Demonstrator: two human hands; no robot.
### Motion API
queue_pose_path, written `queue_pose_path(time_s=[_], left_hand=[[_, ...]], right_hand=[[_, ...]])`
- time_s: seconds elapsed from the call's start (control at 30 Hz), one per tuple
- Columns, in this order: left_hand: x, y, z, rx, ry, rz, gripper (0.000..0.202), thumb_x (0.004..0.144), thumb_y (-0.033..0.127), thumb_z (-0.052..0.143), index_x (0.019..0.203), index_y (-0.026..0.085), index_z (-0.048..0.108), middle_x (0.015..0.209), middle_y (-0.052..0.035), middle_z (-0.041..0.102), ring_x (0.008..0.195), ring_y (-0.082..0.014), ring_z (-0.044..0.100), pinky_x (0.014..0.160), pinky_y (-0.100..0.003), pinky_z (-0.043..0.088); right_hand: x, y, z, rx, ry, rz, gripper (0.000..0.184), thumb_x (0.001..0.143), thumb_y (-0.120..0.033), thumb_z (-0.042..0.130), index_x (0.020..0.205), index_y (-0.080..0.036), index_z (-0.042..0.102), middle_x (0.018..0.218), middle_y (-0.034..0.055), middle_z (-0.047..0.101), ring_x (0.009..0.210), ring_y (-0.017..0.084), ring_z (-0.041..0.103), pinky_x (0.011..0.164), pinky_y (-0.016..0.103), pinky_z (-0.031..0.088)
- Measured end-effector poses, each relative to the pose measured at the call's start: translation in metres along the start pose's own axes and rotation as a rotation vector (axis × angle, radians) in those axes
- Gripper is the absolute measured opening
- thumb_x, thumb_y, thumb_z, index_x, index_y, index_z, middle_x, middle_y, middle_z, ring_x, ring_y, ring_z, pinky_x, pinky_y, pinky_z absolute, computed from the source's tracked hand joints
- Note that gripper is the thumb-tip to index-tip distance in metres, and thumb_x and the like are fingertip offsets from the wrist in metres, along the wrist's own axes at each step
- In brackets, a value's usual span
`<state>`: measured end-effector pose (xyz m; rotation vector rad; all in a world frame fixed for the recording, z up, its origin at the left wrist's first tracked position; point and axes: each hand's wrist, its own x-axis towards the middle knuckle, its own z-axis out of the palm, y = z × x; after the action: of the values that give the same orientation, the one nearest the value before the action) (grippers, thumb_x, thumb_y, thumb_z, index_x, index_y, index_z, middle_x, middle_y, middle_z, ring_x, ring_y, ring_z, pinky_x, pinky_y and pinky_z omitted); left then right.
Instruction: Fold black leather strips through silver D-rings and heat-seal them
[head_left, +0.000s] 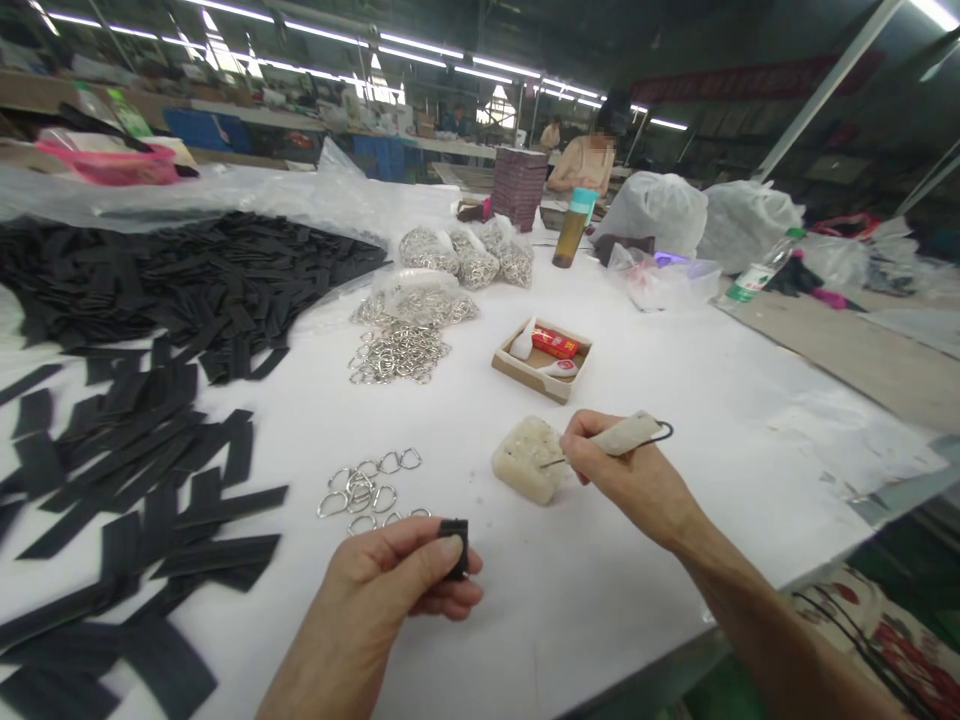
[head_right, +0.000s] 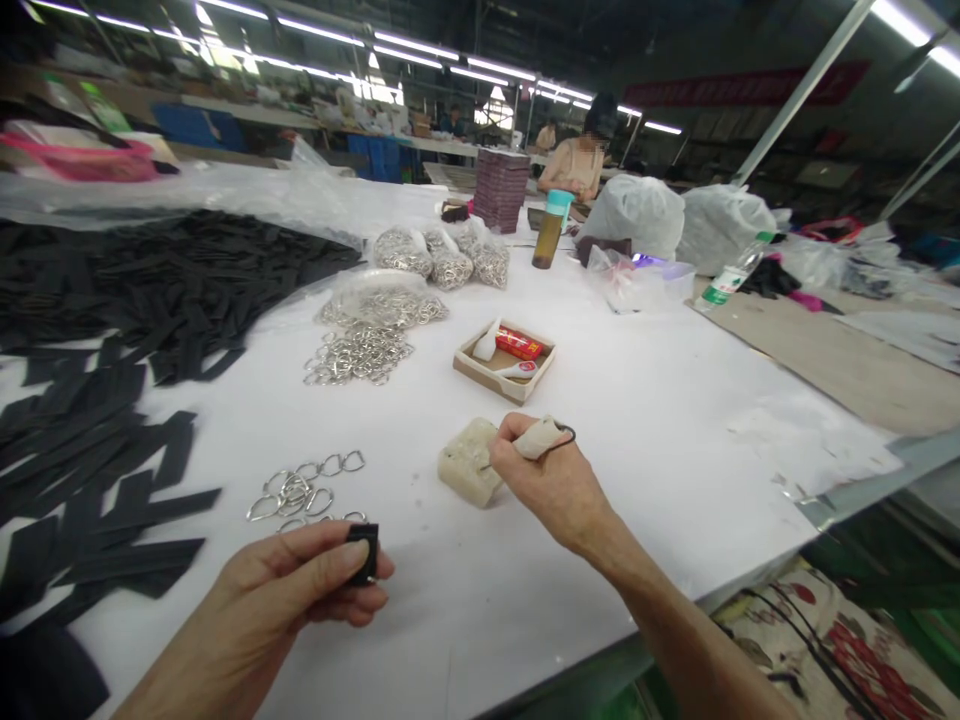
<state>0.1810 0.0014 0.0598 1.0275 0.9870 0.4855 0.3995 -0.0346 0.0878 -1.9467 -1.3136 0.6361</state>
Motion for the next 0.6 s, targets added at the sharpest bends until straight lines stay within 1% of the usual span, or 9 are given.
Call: queue_pose_path(time_s=[0.17, 0.3, 0.47, 0.6], left_hand=[[0.0, 0.0, 0.003, -0.009, -0.011, -0.03, 0.019, 0.075, 0.03, 0.065, 0.069, 0.014, 0.072, 0.072, -0.0064, 0.07, 0.062, -0.0152, 0.063, 0.061, -0.022, 0.051], [0.0, -0.001, 0.004, -0.026, -0.025, -0.039, 0.018, 0.075, 0.03, 0.066, 0.069, 0.014, 0.072, 0.072, -0.0068, 0.07, 0.061, -0.015, 0.063, 0.061, -0.022, 0.051], [0.001, -0.004, 0.002, -0.057, -0.029, -0.058, 0.018, 0.074, 0.03, 0.066, 0.069, 0.014, 0.072, 0.072, -0.0061, 0.07, 0.06, -0.0143, 0.062, 0.061, -0.022, 0.051], [0.002, -0.006, 0.001, -0.073, -0.033, -0.061, 0.017, 0.075, 0.029, 0.066, 0.069, 0.014, 0.072, 0.073, -0.0059, 0.071, 0.06, -0.0136, 0.062, 0.06, -0.021, 0.051]], right_hand=[[0.004, 0.002, 0.004, -0.028, -0.051, 0.033, 0.022, 0.08, -0.031, 0.045, 0.061, -0.019, 0.044, 0.053, -0.0061, 0.038, 0.05, 0.01, 0.033, 0.044, 0.023, 0.025], [0.005, 0.004, 0.005, -0.024, -0.105, 0.008, 0.02, 0.08, -0.028, 0.045, 0.062, -0.02, 0.044, 0.054, -0.0062, 0.036, 0.05, 0.01, 0.032, 0.043, 0.022, 0.024], [-0.001, 0.001, -0.002, 0.001, -0.156, -0.051, 0.017, 0.08, -0.025, 0.044, 0.064, -0.019, 0.046, 0.054, -0.0063, 0.036, 0.049, 0.009, 0.03, 0.042, 0.022, 0.021], [-0.005, 0.0, -0.01, 0.035, -0.128, -0.054, 0.02, 0.081, -0.027, 0.045, 0.063, -0.019, 0.047, 0.053, -0.0065, 0.037, 0.048, 0.009, 0.03, 0.042, 0.021, 0.021]])
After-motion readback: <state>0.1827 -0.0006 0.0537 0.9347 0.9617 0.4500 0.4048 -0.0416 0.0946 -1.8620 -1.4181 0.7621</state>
